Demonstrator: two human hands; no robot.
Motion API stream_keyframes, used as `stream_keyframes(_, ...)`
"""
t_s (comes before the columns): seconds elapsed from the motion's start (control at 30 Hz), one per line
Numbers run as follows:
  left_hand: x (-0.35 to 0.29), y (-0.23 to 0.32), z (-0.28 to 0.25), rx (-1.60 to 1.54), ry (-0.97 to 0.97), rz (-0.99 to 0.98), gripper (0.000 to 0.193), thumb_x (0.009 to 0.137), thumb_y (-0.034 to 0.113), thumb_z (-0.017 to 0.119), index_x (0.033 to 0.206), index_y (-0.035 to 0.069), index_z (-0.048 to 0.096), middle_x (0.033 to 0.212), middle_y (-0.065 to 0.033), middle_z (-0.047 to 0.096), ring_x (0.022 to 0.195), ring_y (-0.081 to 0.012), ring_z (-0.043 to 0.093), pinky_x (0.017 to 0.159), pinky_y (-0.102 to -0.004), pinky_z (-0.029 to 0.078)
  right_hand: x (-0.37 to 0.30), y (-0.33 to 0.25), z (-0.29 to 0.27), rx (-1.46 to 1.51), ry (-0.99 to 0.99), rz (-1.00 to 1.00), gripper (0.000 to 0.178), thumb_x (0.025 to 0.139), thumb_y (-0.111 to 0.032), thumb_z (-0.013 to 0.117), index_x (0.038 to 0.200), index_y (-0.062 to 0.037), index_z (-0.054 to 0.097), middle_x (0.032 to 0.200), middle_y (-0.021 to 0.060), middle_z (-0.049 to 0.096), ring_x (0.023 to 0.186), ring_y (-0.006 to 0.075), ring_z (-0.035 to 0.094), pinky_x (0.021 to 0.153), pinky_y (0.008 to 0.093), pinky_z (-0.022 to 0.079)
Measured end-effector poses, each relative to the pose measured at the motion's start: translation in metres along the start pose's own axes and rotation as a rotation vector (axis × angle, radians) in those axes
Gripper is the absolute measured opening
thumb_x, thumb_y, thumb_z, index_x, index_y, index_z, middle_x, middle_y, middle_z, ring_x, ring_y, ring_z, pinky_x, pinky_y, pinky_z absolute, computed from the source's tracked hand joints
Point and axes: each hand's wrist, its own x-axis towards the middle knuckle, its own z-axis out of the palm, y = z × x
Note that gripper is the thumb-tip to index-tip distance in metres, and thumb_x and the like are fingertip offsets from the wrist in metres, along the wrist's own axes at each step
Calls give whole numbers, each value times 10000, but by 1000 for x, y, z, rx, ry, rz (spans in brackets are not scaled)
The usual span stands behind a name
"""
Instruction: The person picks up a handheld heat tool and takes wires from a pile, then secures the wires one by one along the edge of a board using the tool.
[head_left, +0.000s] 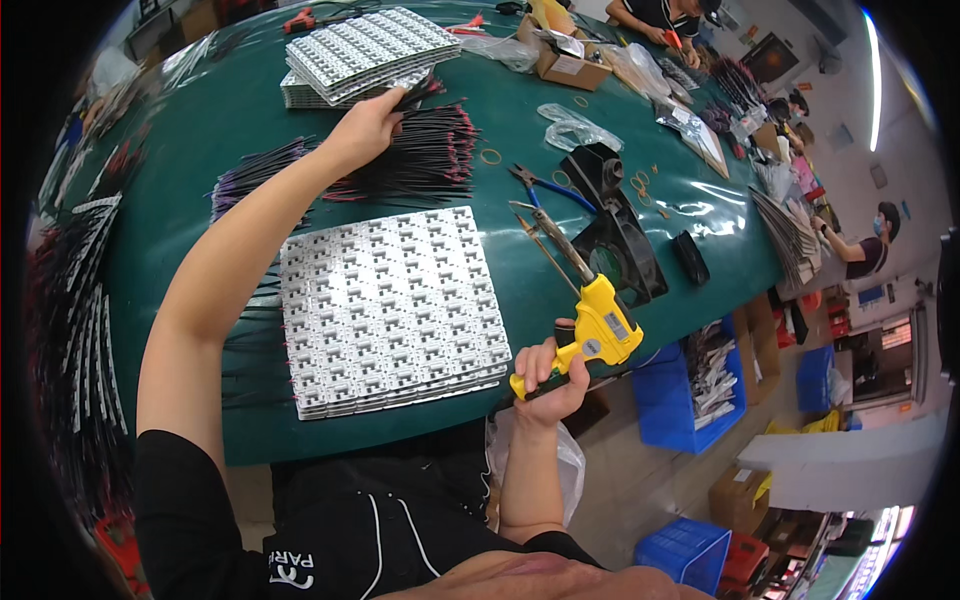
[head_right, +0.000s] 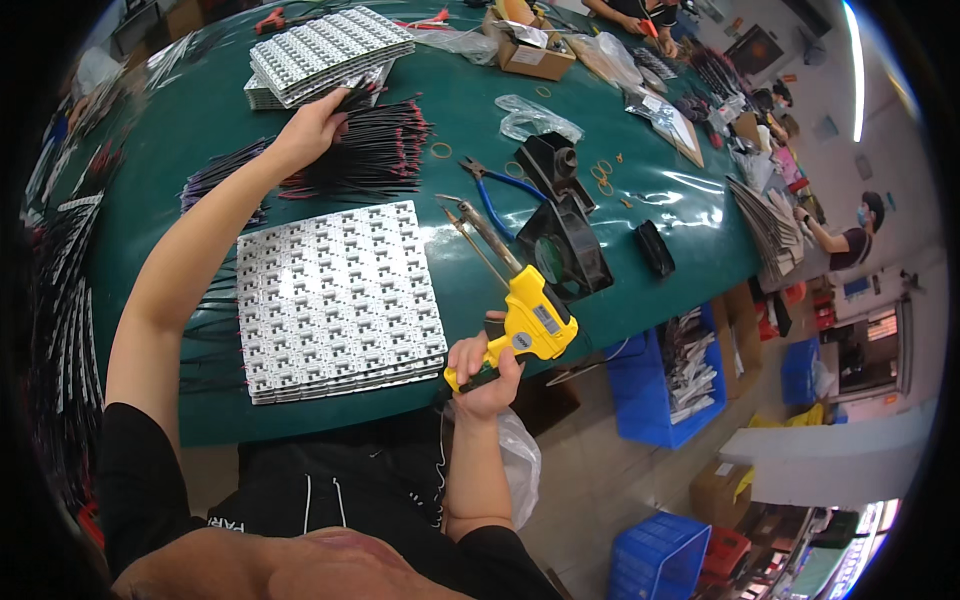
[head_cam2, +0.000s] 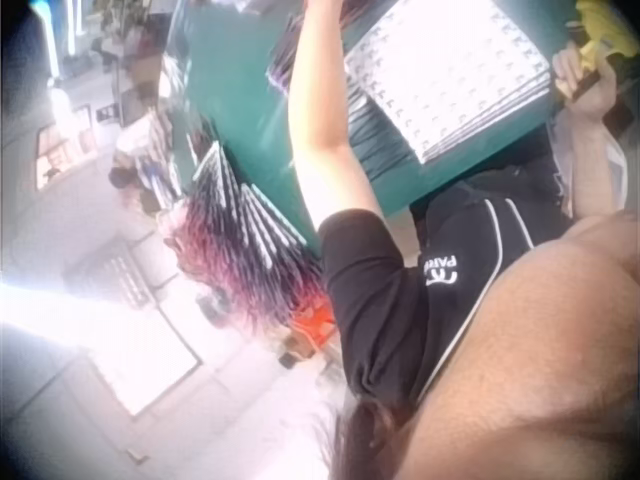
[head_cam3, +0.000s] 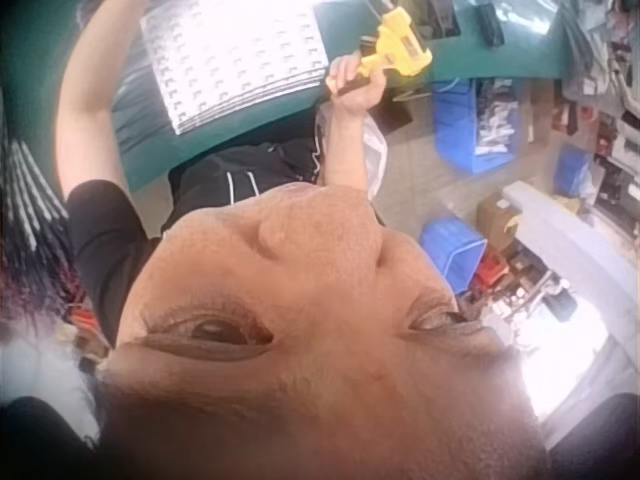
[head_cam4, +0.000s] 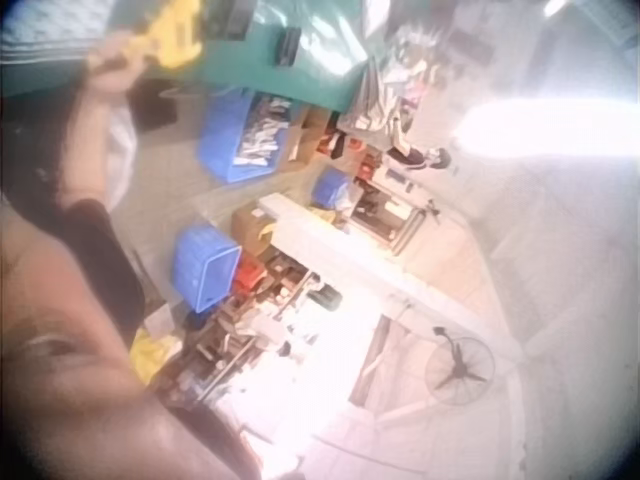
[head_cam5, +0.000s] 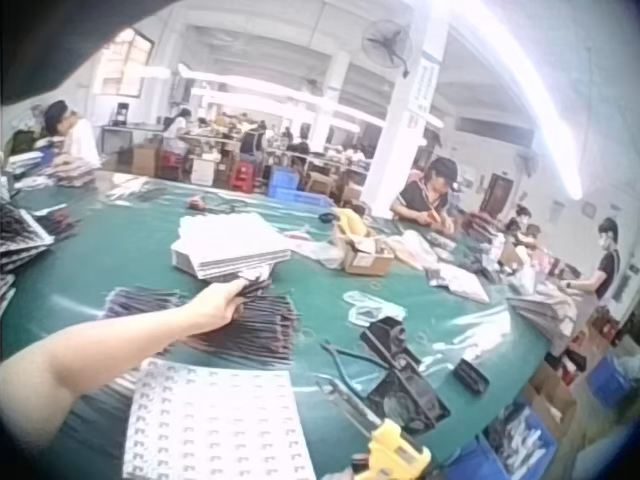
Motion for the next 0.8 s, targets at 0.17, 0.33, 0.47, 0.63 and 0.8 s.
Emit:
stream_keyframes(0.17,11,-20,-2,-170,-19,-85,179,903,81,473,1022,-37,538,754,-104,609,663,-182,567,651,-315,452,0,0,3,-10,-7,1,426,890,-307,398,1157,25,394,529,-3,380,376,84,359,476,247,365)
stream_keyframes(0.33,5,-28,5,-100,-96,-30,197,892,90,496,1041,-34,532,754,-123,608,681,-200,577,667,-308,450,0,0,2,-21,-6,-3,427,893,-310,402,1159,24,391,531,-3,379,379,83,359,479,247,361)
stream_keyframes(0.47,3,-23,9,-133,37,-82,237,884,97,513,1084,-30,505,766,-139,613,711,-210,595,681,-313,449,0,0,1,-31,-11,-2,425,896,-311,400,1157,24,393,533,-3,379,379,82,355,478,246,355)
stream_keyframes(0.63,13,-39,0,-29,186,7,240,900,134,494,1089,-15,487,793,-153,625,722,-235,611,684,-333,458,0,2,4,-34,-13,1,419,900,-308,393,1155,25,397,535,-4,379,380,81,351,482,244,356)
stream_keyframes(0.8,13,-21,-9,-139,240,-15,191,927,188,459,967,4,492,725,-151,602,687,-314,585,631,-385,428,-1,1,1,-41,-2,-14,412,903,-301,386,1155,24,406,538,-6,381,389,77,351,488,245,359)
